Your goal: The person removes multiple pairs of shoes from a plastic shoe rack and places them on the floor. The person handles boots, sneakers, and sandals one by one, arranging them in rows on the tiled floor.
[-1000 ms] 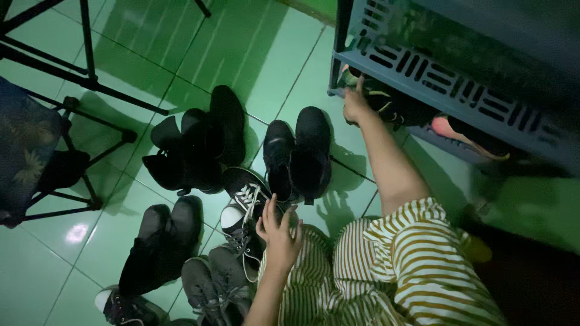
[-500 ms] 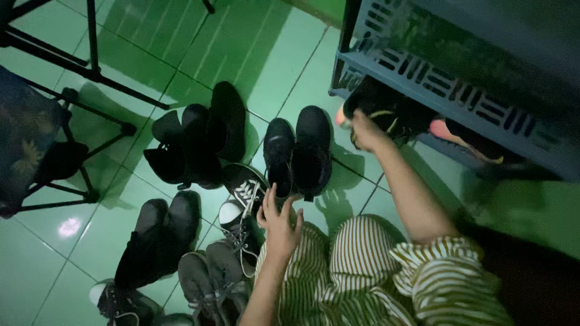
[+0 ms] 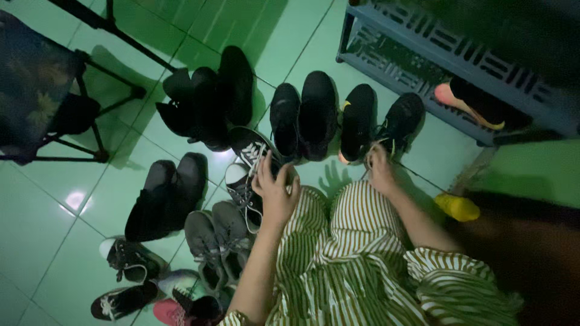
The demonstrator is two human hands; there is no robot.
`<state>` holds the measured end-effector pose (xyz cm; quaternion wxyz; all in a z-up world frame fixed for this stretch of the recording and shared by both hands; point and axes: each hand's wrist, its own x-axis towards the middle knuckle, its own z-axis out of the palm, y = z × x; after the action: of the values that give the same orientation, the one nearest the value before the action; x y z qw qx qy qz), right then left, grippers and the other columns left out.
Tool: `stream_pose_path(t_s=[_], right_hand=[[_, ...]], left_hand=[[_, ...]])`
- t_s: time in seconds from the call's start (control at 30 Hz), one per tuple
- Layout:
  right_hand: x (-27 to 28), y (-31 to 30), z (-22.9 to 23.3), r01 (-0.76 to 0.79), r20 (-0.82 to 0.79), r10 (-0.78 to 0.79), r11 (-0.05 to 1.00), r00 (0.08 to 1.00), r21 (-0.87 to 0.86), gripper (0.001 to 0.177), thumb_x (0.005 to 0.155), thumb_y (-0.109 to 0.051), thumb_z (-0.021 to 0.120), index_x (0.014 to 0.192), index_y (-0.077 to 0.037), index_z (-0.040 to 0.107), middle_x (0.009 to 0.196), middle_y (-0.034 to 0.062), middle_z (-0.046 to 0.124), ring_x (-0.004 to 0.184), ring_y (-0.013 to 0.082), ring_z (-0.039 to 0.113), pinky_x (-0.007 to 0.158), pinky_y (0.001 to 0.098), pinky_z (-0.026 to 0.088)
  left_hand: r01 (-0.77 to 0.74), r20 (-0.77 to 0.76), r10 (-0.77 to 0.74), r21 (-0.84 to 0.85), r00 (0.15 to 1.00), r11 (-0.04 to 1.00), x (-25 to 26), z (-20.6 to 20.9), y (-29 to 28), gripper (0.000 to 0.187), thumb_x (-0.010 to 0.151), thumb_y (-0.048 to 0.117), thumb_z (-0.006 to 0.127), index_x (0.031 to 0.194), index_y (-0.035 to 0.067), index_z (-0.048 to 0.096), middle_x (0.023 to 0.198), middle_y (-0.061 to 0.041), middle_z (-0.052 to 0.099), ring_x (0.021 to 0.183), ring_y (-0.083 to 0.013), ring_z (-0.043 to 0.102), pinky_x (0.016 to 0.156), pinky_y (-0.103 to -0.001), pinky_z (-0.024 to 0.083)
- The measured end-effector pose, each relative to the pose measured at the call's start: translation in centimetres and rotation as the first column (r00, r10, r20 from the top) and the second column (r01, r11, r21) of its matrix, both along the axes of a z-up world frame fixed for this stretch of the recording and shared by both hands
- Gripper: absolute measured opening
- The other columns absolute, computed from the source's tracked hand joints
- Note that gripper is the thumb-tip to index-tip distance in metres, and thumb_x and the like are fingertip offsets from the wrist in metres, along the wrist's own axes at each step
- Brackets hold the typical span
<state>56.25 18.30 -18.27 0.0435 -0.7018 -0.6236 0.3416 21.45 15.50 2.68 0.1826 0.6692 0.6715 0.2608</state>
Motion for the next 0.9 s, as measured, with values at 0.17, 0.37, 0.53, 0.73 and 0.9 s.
stream_pose_path(t_s=[0.17,0.37,0.53,0.73,0.9], right_hand=[[-2.2,0.9,-2.5,0.344,0.109,-0.379,0.906,0.919,0.249,0.078,0.092,-0.058,0.075,0.132,0.007,0.057,0.146,0.0346,0.05,0.134,0.0496,0.052,0.11,0.0527,0.044],[-4.6,4.8,-4.1,0.53,0.035,-0.529,0.846,0.848,-0.061,0.11,0.07,-0.081,0.072,0.134,0.007,0.055,0.13,0.0299,0.062,0.119,0.0438,0.062,0.098,0.0497,0.05],[-4.4,4.5,-3.8,0.465,0.207,-0.432,0.871,0.878,-0.155,0.065,0.078,-0.06,0.068,0.111,-0.005,0.077,0.112,0.0243,0.074,0.108,0.0428,0.07,0.094,0.0511,0.054],[-3.4,7.0,-1.8,0.426,0.448,-0.268,0.853,0.853,-0.302,0.054,0.094,-0.05,0.062,0.108,0.0,0.078,0.107,0.0229,0.08,0.099,0.0377,0.079,0.086,0.0501,0.062],[-0.1,9.5,4.8,0.292,0.432,-0.2,0.943,0.879,-0.158,0.055,0.08,-0.044,0.075,0.12,-0.006,0.072,0.125,0.0235,0.067,0.118,0.0427,0.064,0.099,0.0553,0.05]], left_hand=[[-0.008,0.016,0.008,-0.016,1.0,1.0,0.2,1.4,-1.1,0.042,0.085,0.023,0.076,0.125,0.017,0.066,0.162,-0.021,0.031,0.151,-0.0406,0.026,0.113,-0.064,0.02],[-0.001,-0.014,0.001,-0.023,1.0,1.0,0.0,1.7,-1.8,0.042,0.085,0.024,0.076,0.125,0.017,0.065,0.162,-0.02,0.031,0.152,-0.0404,0.025,0.113,-0.065,0.019],[-0.001,-0.053,0.0,-0.024,0.999,1.0,-0.3,1.6,-2.4,0.042,0.087,0.024,0.076,0.126,0.018,0.064,0.163,-0.019,0.031,0.153,-0.0395,0.025,0.114,-0.065,0.019],[0.015,-0.061,-0.015,-0.003,0.998,1.0,-1.5,1.7,-3.4,0.041,0.09,0.025,0.074,0.128,0.017,0.063,0.163,-0.02,0.03,0.153,-0.0414,0.023,0.114,-0.066,0.019],[-0.039,-0.099,0.037,-0.018,0.994,0.999,-3.7,2.4,-5.0,0.035,0.091,0.026,0.075,0.124,0.018,0.066,0.162,-0.019,0.033,0.152,-0.0404,0.024,0.112,-0.066,0.018]])
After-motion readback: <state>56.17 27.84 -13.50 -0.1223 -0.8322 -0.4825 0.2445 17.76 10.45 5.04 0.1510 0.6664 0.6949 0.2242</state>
